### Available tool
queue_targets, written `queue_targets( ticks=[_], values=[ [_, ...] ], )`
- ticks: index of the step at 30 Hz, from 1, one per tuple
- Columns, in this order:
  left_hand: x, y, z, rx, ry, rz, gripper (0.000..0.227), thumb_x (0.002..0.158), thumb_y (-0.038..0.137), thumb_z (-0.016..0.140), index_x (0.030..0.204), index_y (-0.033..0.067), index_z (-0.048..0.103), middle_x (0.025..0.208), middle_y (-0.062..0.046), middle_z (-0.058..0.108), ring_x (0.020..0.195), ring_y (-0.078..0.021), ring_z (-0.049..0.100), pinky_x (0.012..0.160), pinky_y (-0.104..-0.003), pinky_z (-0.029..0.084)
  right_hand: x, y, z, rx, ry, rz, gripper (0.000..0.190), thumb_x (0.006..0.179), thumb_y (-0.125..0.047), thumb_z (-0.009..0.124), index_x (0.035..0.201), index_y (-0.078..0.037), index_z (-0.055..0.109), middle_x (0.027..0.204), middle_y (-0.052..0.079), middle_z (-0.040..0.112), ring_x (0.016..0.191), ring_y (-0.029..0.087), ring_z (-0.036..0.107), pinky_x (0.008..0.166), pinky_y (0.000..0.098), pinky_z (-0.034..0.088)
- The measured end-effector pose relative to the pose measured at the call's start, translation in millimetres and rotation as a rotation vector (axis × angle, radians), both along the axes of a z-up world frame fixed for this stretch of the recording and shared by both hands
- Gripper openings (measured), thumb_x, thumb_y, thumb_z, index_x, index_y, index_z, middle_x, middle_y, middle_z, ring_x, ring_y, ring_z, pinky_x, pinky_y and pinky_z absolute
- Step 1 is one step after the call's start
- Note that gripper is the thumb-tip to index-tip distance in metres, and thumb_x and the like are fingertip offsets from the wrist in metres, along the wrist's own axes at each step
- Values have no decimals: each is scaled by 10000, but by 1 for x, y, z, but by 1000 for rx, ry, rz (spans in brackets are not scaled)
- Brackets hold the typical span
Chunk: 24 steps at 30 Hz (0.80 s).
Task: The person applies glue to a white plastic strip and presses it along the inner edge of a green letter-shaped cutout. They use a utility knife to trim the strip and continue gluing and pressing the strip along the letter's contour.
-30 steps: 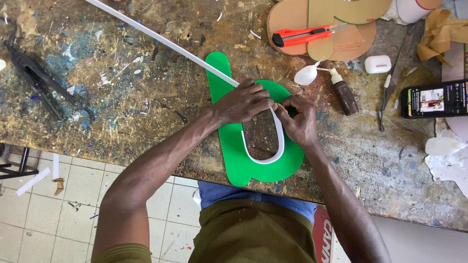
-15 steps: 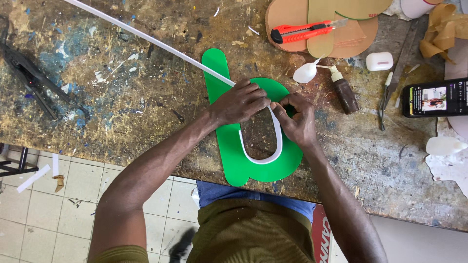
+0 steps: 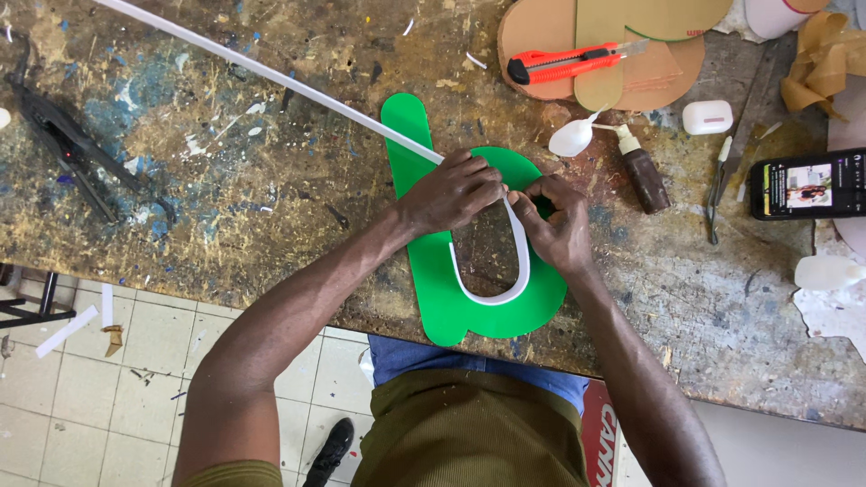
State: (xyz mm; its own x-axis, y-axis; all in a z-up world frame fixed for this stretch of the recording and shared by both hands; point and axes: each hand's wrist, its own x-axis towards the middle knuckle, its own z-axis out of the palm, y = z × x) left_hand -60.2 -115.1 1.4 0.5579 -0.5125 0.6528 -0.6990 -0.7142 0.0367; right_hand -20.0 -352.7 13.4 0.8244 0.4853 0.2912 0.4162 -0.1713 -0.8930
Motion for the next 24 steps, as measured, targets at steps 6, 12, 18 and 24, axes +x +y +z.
queue_targets(
  ticks=[6, 12, 18, 24],
  values=[
    [-1, 1, -6, 12, -5, 13, 156, 1162, 143, 641, 1025, 139, 567, 918, -75, 613, 877, -292, 671, 842, -433, 467, 4, -4, -15, -10, 15, 0, 351, 1104, -284, 885, 886, -65, 718, 766, 141, 593, 747, 185, 601, 657, 363, 372],
    [0, -1, -6, -5, -20, 16, 227, 1154, 169, 684, 984, 136, 538, 878, -79, 582, 855, -310, 658, 834, -426, 477, 6, -6, -19, 0, 30, 7, 346, 1149, -296, 826, 908, -67, 730, 788, 126, 600, 776, 144, 578, 668, 336, 377],
    [2, 1, -12, 4, -1, 0, 237, 1133, 191, 727, 969, 130, 566, 871, -78, 599, 854, -313, 669, 819, -442, 482, 8, -5, -1, -6, 69, 65, 297, 1126, -268, 854, 932, -62, 762, 802, 130, 630, 777, 136, 575, 668, 324, 386],
    [3, -3, -17, -6, -32, 22, 244, 1137, 196, 718, 964, 117, 566, 862, -80, 590, 859, -323, 671, 826, -430, 487, 18, -6, 27, -44, 38, 180, 272, 1127, -227, 828, 965, -12, 787, 806, 178, 670, 717, 253, 601, 688, 388, 466]
  ],
)
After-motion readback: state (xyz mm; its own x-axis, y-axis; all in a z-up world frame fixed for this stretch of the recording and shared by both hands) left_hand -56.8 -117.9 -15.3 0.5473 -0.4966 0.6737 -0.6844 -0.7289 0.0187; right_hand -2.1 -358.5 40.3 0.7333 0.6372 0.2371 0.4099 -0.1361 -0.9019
